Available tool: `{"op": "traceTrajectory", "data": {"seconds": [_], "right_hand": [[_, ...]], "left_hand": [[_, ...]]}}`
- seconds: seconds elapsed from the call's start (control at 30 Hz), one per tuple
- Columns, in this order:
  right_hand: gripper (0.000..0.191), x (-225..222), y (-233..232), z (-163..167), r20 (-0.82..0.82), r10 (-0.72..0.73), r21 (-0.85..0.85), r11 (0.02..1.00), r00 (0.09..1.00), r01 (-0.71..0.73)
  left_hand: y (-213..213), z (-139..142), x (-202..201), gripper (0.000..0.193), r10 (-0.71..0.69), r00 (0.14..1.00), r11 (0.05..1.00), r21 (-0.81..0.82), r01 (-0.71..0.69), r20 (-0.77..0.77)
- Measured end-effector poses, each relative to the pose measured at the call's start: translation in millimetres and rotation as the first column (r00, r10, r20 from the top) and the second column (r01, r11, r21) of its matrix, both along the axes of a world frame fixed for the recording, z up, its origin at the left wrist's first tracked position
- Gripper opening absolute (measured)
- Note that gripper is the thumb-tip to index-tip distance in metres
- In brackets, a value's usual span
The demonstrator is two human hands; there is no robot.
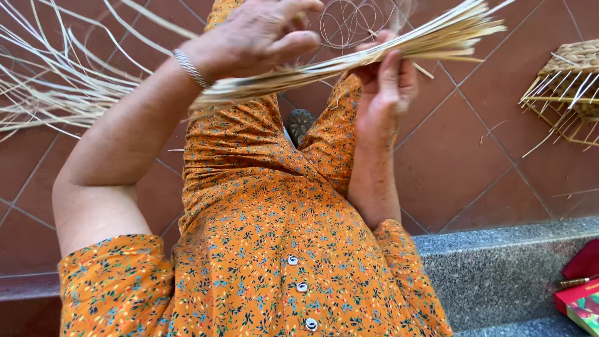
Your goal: The person sits on the floor and sorts long thin rattan weaving strips, gathering them from a pile on the floor and aligning them into a bundle in their hands. They repeatedly even up the ends and add more strips to the bundle while finished woven basket frames sit nearby.
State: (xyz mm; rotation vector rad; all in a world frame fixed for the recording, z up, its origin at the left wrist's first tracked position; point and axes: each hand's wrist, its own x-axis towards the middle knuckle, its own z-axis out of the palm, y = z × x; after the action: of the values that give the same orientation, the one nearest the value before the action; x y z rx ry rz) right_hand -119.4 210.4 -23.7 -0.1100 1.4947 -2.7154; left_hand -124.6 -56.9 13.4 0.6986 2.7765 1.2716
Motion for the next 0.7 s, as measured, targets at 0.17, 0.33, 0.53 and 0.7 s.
{"op": "traceTrajectory", "data": {"seconds": [0.17, 0.33, 0.53, 0.7], "right_hand": [[0.035, -27, 46, 4, 0.005, -0.008, -0.199, 0.98, 1.0, 0.009], [0.037, -32, 74, 0, -0.065, 0.022, -0.221, 0.975, 0.998, -0.036], [0.049, 1, 65, 14, -0.024, -0.189, -0.033, 0.981, 0.982, 0.189], [0.047, 54, 27, 17, -0.047, -0.008, 0.127, 0.992, 0.999, 0.014]], "left_hand": [[-37, -4, 39, 0.079, -0.145, 0.835, 0.983, -0.017, 0.182, 0.532], [-23, -7, 87, 0.037, -0.058, 0.639, 0.993, -0.024, 0.119, 0.767], [14, -32, 125, 0.014, 0.177, 0.96, 0.978, -0.152, -0.146, 0.216], [42, -44, 111, 0.012, 0.217, 0.959, 0.946, -0.202, -0.252, -0.184]]}}
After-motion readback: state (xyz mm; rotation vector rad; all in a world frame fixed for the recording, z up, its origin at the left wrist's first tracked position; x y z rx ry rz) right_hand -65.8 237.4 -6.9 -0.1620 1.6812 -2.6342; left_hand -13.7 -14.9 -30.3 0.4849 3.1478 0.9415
